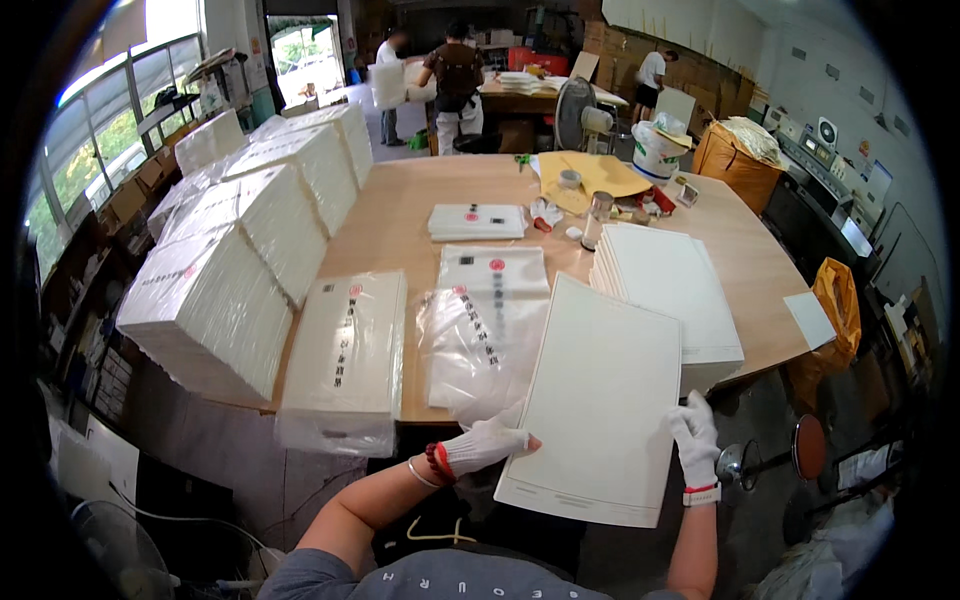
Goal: The person repeatedly picks up white paper sheets, places them into clear plastic sleeves, and stacks the sealed packages on the table. The process is performed one at a time in a repetitive loop.
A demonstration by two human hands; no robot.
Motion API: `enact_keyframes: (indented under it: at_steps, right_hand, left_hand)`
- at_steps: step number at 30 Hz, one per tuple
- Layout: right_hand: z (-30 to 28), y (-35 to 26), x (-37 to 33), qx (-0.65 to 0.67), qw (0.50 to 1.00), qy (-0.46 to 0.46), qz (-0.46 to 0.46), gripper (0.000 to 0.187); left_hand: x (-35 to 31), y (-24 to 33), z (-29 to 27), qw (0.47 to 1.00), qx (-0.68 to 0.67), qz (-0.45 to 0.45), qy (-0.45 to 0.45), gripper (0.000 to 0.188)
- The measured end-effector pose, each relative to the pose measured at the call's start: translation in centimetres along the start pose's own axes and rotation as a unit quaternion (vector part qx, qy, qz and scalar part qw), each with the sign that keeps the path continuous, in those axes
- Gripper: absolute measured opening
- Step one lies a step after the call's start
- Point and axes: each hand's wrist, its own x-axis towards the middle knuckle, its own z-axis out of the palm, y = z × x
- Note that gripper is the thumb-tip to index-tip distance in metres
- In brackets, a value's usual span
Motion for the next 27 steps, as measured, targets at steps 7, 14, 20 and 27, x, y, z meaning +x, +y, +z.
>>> enact_keyframes:
  at_steps: [7, 14, 20, 27]
  right_hand:
    - [14.8, -3.3, -5.1, 0.348, 0.937, 0.036, 0.001, 0.048]
    - [11.3, -1.5, -3.4, 0.194, 0.965, 0.163, -0.071, 0.048]
    - [7.3, -2.6, -5.0, -0.070, 0.976, 0.068, -0.192, 0.031]
    - [12.5, -2.6, -0.1, -0.298, 0.936, -0.127, -0.139, 0.023]
  left_hand:
    - [0.9, -5.7, 10.3, 0.848, 0.322, 0.355, 0.226, 0.085]
    - [3.7, -4.5, 3.1, 0.795, 0.298, 0.296, 0.438, 0.074]
    - [8.9, -5.4, -6.2, 0.944, -0.246, 0.188, 0.115, 0.039]
    - [8.9, -3.5, -1.0, 0.938, -0.005, 0.331, 0.101, 0.030]
